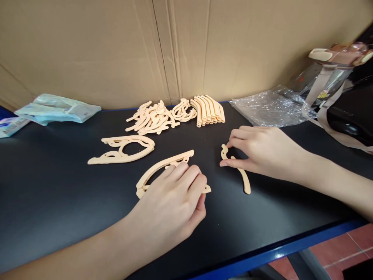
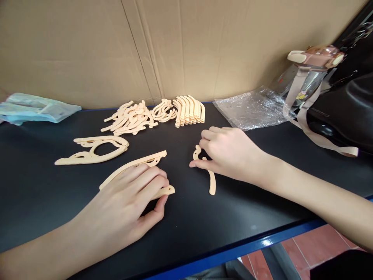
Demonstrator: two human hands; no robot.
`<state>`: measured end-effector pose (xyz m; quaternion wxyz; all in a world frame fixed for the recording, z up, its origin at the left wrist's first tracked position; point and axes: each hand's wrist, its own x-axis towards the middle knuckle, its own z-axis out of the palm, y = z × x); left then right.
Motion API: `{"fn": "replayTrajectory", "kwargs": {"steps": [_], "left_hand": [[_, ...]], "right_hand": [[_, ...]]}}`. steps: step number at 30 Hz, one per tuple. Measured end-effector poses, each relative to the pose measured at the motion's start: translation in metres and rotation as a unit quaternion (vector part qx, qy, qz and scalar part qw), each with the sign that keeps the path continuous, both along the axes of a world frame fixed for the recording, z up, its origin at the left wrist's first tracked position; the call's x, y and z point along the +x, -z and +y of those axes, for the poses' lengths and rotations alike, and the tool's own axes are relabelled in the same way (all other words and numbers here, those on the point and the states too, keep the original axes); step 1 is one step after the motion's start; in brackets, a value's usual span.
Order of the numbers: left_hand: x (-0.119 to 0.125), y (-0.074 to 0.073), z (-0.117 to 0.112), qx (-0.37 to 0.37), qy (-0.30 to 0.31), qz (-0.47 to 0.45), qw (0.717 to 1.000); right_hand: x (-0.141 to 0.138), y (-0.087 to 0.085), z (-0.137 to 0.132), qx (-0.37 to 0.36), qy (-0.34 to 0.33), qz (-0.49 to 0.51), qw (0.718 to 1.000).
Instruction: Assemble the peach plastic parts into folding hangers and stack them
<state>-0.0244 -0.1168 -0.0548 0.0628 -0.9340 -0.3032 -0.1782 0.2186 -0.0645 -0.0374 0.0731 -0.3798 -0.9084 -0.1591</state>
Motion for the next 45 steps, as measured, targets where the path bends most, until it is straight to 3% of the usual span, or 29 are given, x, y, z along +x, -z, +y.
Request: {"fn": "replayTrajectory", "kwargs": {"steps": [5, 9, 13, 18, 26, 34, 38, 45], "left_hand": [[-0.005, 0.005, 0.001, -0.089, 0.02, -0.08, 0.993], [-0.008, 0.006, 0.004, -0.05, 0.043, -0.09, 0.994], [-0.009, 0.004, 0.003, -0.01, 0.06, -0.069, 0.996], [-0.008, 0.003, 0.001, 0.022, 0.051, -0.054, 0.997], [-0.009, 0.006, 0.005, -0.14, 0.043, -0.097, 0.984], [-0.007, 0.005, 0.007, -0.128, 0.012, -0.064, 0.99], [-0.006, 0.006, 0.006, -0.095, 0.019, -0.026, 0.995], [-0.006, 0.008, 0.006, -0.101, 0.033, -0.028, 0.994]], "right_hand": [[-0.007, 0.006, -0.005, -0.143, -0.075, 0.128, 0.979], [-0.008, 0.003, -0.008, -0.277, -0.105, 0.205, 0.933], [-0.007, 0.002, -0.014, -0.341, -0.116, 0.214, 0.908], [-0.008, 0.007, -0.021, -0.291, -0.13, 0.146, 0.937], [-0.012, 0.012, -0.024, -0.232, -0.144, 0.117, 0.955], [-0.013, 0.014, -0.027, -0.209, -0.157, 0.087, 0.961], [-0.011, 0.016, -0.03, -0.164, -0.173, 0.074, 0.968], [-0.012, 0.018, -0.033, -0.071, -0.208, 0.052, 0.974]]}}
